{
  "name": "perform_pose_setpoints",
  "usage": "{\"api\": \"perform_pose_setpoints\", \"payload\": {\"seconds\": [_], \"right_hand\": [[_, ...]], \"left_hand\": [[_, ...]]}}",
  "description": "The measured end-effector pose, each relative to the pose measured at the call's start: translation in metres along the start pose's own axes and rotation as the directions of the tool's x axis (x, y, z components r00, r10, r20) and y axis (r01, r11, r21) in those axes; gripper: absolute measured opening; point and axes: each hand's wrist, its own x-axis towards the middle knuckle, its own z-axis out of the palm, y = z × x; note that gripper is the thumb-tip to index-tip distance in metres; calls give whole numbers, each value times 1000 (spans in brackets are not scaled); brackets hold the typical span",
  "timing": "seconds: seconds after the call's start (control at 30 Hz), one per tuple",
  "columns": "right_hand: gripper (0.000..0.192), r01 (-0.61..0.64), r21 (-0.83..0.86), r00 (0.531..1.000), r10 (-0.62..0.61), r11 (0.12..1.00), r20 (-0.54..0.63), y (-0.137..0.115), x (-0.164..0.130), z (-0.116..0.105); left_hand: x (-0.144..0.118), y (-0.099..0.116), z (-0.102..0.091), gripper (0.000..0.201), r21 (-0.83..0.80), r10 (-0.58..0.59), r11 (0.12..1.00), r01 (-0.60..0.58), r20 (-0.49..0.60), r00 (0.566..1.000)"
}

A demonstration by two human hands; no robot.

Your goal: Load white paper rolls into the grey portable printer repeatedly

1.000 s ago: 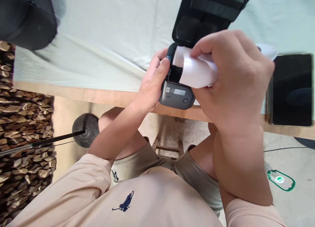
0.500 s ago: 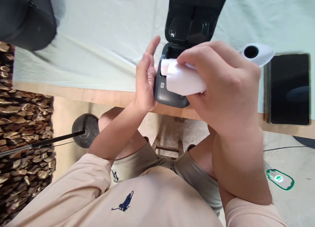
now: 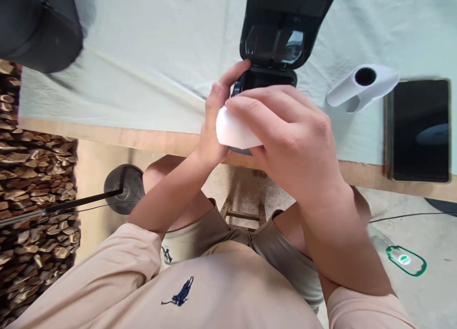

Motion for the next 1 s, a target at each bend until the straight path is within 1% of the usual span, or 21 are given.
{"api": "perform_pose_setpoints", "payload": {"seconds": [0.07,0.1,0.17,0.27,0.33,0.4,0.43,0.47,0.5,0.57,0.6,0.7,0.8,0.87,0.9,0.97,1.0], "right_hand": [[25,1,0,1000,-1,1000,-10,-2,0,2],[24,3,3,1000,-3,1000,-18,-2,-1,2],[22,3,18,999,-2,1000,-33,-3,-1,3],[21,-15,81,997,21,997,-78,-1,-2,0],[22,-85,106,988,97,991,-122,4,-1,-4],[24,-211,92,963,224,973,-149,9,2,-8],[25,-277,78,946,286,958,-152,12,3,-10],[25,-317,66,933,324,946,-158,13,5,-10],[25,-332,51,928,335,942,-163,15,6,-10],[24,-315,6,940,313,949,-138,15,7,-9],[22,-303,-15,947,299,953,-117,15,7,-9],[19,-295,-83,955,295,952,-7,13,7,-11],[18,-295,-109,954,300,949,27,13,7,-12],[19,-314,-127,945,322,941,53,16,5,-10],[20,-310,-120,945,319,943,67,17,4,-8],[23,-266,-73,961,270,961,55,22,2,-4],[24,-236,-43,971,237,971,27,24,0,-2]], "left_hand": [[0,-5,-3,44,152,74,985,-80,42,996],[1,-8,-5,44,175,88,980,-91,26,996],[2,-11,-6,43,142,112,984,-111,5,994],[3,-12,-5,42,9,127,992,-128,26,992],[2,-11,-4,45,-60,98,994,-94,68,993],[1,-12,-3,45,-66,83,995,-76,104,991],[1,-13,-3,43,-48,103,994,-98,107,989],[1,-15,-4,40,-16,142,990,-141,105,984],[1,-18,-4,37,21,187,982,-190,99,977],[2,-23,-5,36,80,234,967,-241,86,968],[2,-26,-5,39,96,229,967,-236,79,970],[1,-28,-3,47,64,160,985,-163,55,986],[1,-23,1,45,-22,101,995,-100,20,995],[0,-20,2,40,-71,47,996,-48,-16,999],[0,-18,2,41,-83,31,996,-34,-28,999],[0,-17,2,43,-81,59,995,-61,-20,998],[0,-16,2,40,-85,96,992,-95,12,995]]}}
